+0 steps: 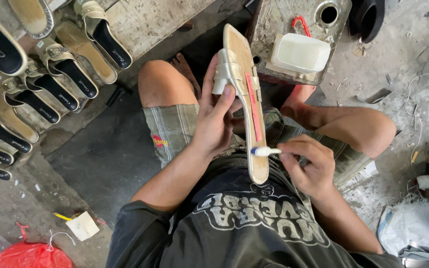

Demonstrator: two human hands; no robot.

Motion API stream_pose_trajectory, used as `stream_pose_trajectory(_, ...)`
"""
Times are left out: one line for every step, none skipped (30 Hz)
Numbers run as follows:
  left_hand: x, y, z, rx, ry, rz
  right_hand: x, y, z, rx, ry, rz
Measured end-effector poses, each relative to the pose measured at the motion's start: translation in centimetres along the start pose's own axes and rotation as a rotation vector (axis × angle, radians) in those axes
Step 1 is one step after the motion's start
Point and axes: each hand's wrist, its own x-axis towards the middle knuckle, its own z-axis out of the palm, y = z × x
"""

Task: The person sits on the floor and cleans the soles of several beige sandals using a toothbrush and a white liquid from a container. They repeatedly dip the brush into the liquid and scrub the bottom of each sandal before placing it on a nearby wooden bench.

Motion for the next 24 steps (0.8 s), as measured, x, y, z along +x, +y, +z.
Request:
stream_pose_trajectory(0.0, 0.0, 0.1, 0.011, -0.027, 0.017, 0.2, 0.0, -0.2, -0.001, -0.008, 0.003)
stream_pose_trajectory(-0.1, -0.2, 0.2, 0.022, -0.054, 0.034, 0.5, 0.1, -0.4, -0.002, -0.017, 0.005)
stream_pose_trajectory(-0.2, -0.4, 0.3, 0.033, -0.082, 0.044, 0.6, 0.1, -0.6, -0.005, -0.022, 0.015)
stream_pose_trajectory(-0.5, -0.7, 0.4, 0.043, -0.101, 0.041, 0.8, 0.2, -0.6, -0.041, 0.001, 0.044)
stream_pose_trajectory(-0.8, -1.1, 0.5, 0.052, -0.121, 0.044, 1.2, 0.4, -0.6, -0.077, 0.021, 0.07)
stream_pose_trajectory(-1.0, -1.4, 0.6, 0.061, -0.14, 0.046, 1.4, 0.4, -0.6, -0.112, 0.041, 0.096)
stream_pose_trajectory(-1.2, -1.6, 0.7, 0.065, -0.147, 0.027, 1.8, 0.5, -0.6, -0.138, 0.064, 0.085)
stream_pose_trajectory(-1.4, -1.7, 0.8, 0.069, -0.155, 0.008, 2.0, 0.4, -0.6, -0.163, 0.086, 0.074)
stream_pose_trajectory(-1.6, -1.8, 0.8, 0.073, -0.156, -0.011, 2.2, 0.4, -0.6, -0.186, 0.104, 0.063)
stream_pose_trajectory(-1.6, -1.8, 0.7, 0.062, -0.14, -0.029, 2.3, 0.4, -0.5, -0.172, 0.11, 0.05)
stream_pose_trajectory(-1.7, -1.7, 0.6, 0.05, -0.12, -0.048, 2.2, 0.3, -0.5, -0.157, 0.113, 0.039)
stream_pose_trajectory(-1.6, -1.7, 0.6, 0.039, -0.1, -0.068, 2.2, 0.3, -0.5, -0.142, 0.116, 0.029)
stream_pose_trajectory(-1.5, -1.6, 0.5, 0.036, -0.091, -0.045, 2.0, 0.2, -0.5, -0.126, 0.099, 0.014)
stream_pose_trajectory(-1.2, -1.5, 0.4, 0.034, -0.082, -0.023, 1.7, 0.0, -0.5, -0.111, 0.082, 0.0)
stream_pose_trajectory(-0.8, -1.4, 0.3, 0.032, -0.073, 0.001, 1.5, -0.1, -0.5, -0.095, 0.066, -0.017)
stream_pose_trajectory(-0.5, -1.3, 0.2, 0.036, -0.058, 0.005, 1.2, -0.4, -0.5, -0.094, 0.049, -0.023)
stream_pose_trajectory(-0.2, -1.2, 0.0, 0.042, -0.045, 0.01, 0.8, -0.6, -0.6, -0.093, 0.035, -0.031)
stream_pose_trajectory(0.0, -1.1, -0.2, 0.047, -0.031, 0.015, 0.5, -0.9, -0.7, -0.091, 0.02, -0.04)
stream_pose_trajectory(0.2, -1.0, -0.5, 0.039, 0.009, -0.013, 0.1, -1.3, -0.8, -0.076, 0.012, -0.009)
stream_pose_trajectory(0.4, -1.0, -0.8, 0.03, 0.049, -0.041, -0.2, -1.6, -1.1, -0.061, 0.004, 0.021)
stream_pose_trajectory(0.8, -1.0, -1.1, 0.022, 0.082, -0.067, -0.2, -1.8, -1.3, -0.048, 0.001, 0.047)
stream_pose_trajectory(1.1, -1.1, -1.4, 0.025, 0.111, -0.069, -0.2, -1.9, -1.2, -0.076, 0.028, 0.033)
stream_pose_trajectory(1.4, -1.3, -1.6, 0.028, 0.136, -0.077, -0.2, -1.9, -1.1, -0.107, 0.058, 0.024)
stream_pose_trajectory(1.7, -1.6, -1.9, 0.03, 0.162, -0.085, -0.1, -1.9, -0.8, -0.139, 0.088, 0.014)
